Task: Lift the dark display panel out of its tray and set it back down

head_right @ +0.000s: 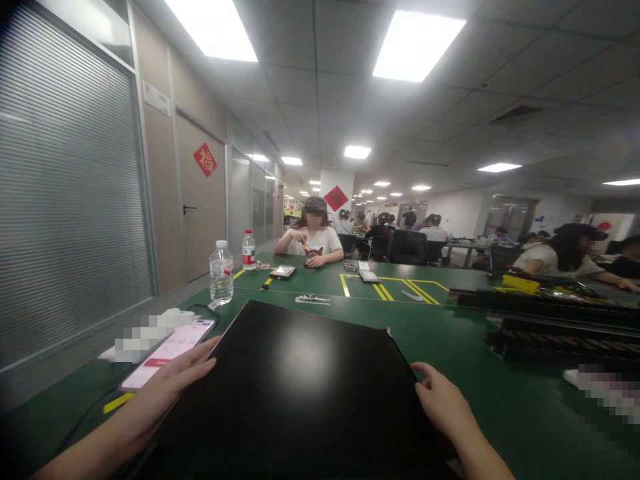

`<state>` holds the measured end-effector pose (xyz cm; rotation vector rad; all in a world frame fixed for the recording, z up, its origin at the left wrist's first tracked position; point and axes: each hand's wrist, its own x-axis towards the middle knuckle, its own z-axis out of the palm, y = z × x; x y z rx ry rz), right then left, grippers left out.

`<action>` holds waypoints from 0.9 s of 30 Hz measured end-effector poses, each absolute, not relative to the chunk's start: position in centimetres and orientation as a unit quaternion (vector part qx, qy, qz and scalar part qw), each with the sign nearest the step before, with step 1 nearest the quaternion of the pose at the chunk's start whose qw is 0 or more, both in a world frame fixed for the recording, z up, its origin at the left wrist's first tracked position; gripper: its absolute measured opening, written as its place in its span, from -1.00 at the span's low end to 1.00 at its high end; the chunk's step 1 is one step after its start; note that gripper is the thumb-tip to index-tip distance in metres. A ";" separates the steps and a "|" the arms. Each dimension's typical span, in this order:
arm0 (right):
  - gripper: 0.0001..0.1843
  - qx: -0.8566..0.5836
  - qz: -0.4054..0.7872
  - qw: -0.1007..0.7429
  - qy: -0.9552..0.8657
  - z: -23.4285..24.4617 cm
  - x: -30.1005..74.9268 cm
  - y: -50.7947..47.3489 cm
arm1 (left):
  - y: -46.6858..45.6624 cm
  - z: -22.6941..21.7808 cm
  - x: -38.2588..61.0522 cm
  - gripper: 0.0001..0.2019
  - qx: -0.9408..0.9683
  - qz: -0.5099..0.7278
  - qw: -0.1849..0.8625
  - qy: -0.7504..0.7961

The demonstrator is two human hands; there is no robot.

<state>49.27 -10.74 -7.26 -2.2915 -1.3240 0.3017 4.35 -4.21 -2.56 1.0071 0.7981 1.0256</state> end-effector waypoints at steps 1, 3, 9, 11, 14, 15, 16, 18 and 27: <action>-0.57 -0.836 0.112 0.239 -0.481 -7.2 49.3 -10.7 | -4.2 -2.6 4.3 -0.31 0.453 0.461 0.680 0.347; -0.55 -0.836 0.114 0.248 -0.477 -7.2 49.3 -10.6 | -4.1 -2.7 4.3 -0.31 0.459 0.474 0.671 0.338; -0.54 -0.827 0.121 0.291 -0.465 -7.3 49.5 -10.2 | -4.4 -2.3 4.6 -0.34 0.480 0.496 0.619 0.375; -0.55 -0.818 0.144 0.315 -0.459 -7.2 49.3 -10.2 | -4.5 -2.3 4.6 -0.36 0.485 0.501 0.608 0.381; -0.55 -0.805 0.184 0.366 -0.428 -7.1 48.9 -10.3 | -4.3 -2.5 4.4 -0.40 0.489 0.502 0.603 0.382; -0.55 -0.802 0.191 0.384 -0.415 -7.0 48.8 -10.4 | -4.1 -2.6 4.2 -0.41 0.492 0.506 0.595 0.385; -0.55 -0.797 0.196 0.402 -0.406 -6.8 48.7 -10.5 | -3.9 -2.7 4.0 -0.42 0.496 0.511 0.585 0.387; -0.52 -0.781 0.199 0.439 -0.397 -6.4 48.6 -10.7 | -3.5 -2.9 3.5 -0.43 0.504 0.520 0.572 0.384; -0.58 -0.594 0.348 0.646 -0.329 -2.1 46.5 -11.6 | -3.2 -2.6 2.9 -0.48 0.503 0.522 0.578 0.375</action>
